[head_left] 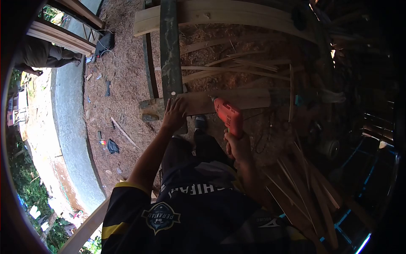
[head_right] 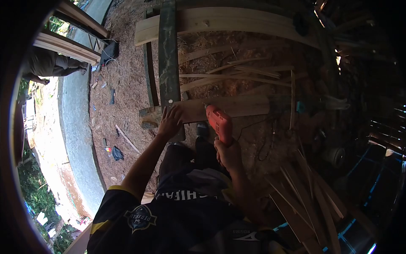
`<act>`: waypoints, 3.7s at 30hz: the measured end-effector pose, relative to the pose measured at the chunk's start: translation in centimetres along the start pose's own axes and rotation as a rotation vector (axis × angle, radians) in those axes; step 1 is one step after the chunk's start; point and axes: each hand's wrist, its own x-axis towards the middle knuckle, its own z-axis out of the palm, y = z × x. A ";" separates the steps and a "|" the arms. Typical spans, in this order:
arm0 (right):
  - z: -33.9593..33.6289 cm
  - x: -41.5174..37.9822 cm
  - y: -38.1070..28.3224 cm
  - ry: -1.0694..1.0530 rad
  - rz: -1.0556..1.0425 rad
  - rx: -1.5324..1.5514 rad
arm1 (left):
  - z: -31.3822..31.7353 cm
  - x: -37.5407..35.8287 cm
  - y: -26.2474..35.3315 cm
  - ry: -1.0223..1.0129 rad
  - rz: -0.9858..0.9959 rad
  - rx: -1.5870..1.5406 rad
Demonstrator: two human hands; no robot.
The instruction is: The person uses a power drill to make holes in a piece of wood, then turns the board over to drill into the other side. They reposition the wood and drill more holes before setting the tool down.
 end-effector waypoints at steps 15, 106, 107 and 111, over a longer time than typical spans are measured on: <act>0.7 0.4 -0.2 0.034 -0.020 0.019 | 2.0 -4.0 -0.2 0.073 0.085 0.087; 5.6 4.2 0.7 -0.165 0.073 -0.249 | 1.5 2.8 0.7 0.006 -0.544 -0.226; 5.7 4.3 1.2 -0.161 0.080 -0.253 | 1.7 2.7 1.1 0.018 -0.612 -0.305; 6.3 4.6 2.3 -0.080 0.035 -0.297 | -0.8 1.7 3.1 -0.060 -0.777 -0.506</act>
